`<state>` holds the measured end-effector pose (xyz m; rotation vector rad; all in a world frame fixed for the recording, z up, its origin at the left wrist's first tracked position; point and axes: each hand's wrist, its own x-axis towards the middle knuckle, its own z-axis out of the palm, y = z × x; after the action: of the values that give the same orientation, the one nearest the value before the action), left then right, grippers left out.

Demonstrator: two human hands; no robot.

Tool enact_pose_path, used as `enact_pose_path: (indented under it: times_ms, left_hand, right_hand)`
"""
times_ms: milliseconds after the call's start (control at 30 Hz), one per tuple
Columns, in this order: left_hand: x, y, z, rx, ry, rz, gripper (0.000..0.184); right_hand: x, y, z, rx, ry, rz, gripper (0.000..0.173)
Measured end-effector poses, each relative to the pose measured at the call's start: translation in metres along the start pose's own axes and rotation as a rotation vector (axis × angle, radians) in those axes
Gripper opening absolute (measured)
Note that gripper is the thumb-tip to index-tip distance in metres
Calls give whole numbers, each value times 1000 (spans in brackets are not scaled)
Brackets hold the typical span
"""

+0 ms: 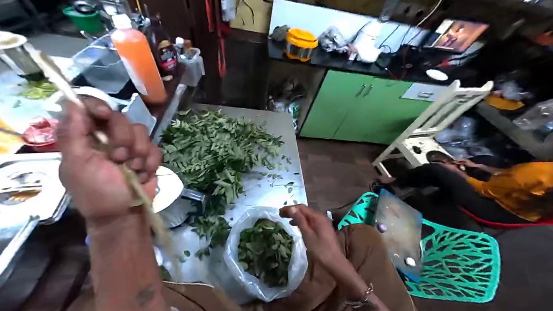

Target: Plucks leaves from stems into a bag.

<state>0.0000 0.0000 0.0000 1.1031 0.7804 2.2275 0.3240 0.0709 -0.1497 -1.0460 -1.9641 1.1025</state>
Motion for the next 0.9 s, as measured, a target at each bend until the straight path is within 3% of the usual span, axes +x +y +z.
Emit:
enact_pose_path:
  times_ms: [100,200,267,367,467,533,633,767,833,900]
  left_hand:
    - [-13,-27,35,189,-92,-33,39]
    - [-34,-58,73,244,-240,-103,32]
    - [-52,-70,95,243,-319,-163,29]
    - [-69,-83,112,310,-373,-198,24]
    - [-59,-89,104,507,-461,-174,38]
    - [-44,-84,88,635,-456,-231,45]
    - [-24,-67,55,592,-286,-302,35]
    - [-3,-46,12,581,-52,-206,31]
    - [4,-39,-6,578,20,-167,31]
    - [8,-38,-21,555,68,-147,31]
  right_hand:
    - [14,-34,-17,301,58,-16,31]
    - [23,-71,-22,330,-64,-116,42]
    - [29,-80,-21,203,-68,-192,56]
    - [39,-72,-31,9,21,-373,38]
    - [48,-43,-60,-327,215,-485,29]
    - [55,-11,-89,-516,309,-434,29]
    - [65,70,-132,-695,335,-273,31]
    - [56,188,-163,-797,53,184,37]
    - [53,219,-165,-828,-87,365,41]
    - [66,223,-161,-840,-101,373,37]
